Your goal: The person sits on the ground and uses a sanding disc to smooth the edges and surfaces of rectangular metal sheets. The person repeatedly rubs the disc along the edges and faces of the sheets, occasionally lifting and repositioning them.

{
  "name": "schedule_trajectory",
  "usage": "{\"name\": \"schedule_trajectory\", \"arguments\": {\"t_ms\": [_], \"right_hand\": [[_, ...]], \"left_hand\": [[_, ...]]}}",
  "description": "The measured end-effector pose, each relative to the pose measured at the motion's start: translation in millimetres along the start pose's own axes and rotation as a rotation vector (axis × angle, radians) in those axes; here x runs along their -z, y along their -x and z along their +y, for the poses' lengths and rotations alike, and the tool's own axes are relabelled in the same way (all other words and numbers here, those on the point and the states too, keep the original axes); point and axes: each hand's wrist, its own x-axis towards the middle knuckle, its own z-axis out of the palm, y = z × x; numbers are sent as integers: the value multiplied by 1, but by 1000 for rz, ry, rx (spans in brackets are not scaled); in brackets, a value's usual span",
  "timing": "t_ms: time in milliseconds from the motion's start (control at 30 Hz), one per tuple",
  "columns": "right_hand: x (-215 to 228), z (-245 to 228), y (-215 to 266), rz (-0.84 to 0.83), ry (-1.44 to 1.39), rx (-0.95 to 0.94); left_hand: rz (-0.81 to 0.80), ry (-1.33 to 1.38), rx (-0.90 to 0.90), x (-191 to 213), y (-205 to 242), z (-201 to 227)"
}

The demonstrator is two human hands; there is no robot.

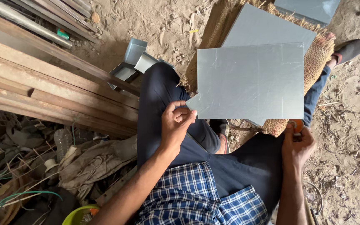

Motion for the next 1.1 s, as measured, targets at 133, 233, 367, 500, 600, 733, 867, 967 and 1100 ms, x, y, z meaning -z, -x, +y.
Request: {"name": "schedule_trajectory", "arguments": {"t_ms": [133,233,367,500,600,733,867,967,1100], "right_hand": [[4,2,4,16,-56,6],[1,1,2,28,-38,-27],[-1,-1,0,30,-26,-33],[6,-6,2,5,-88,-21],[6,-11,3,6,-103,-54],[6,-13,2,9,-77,-71],[5,-9,1,12,-58,-47],[3,-5,2,22,-80,-120],[2,-1,0,22,-47,-117]], "left_hand": [[-66,-82,-9,-3,3,3],[-108,-68,36,-6,2,5],[-73,-49,81,-7,0,7],[-61,-95,59,-9,0,5],[-41,-91,58,-11,-1,4],[-19,-69,60,-14,-4,1],[-11,-52,34,-11,-7,-2],[-57,-33,9,-7,-9,-3],[-86,-6,22,-10,-8,1]]}}
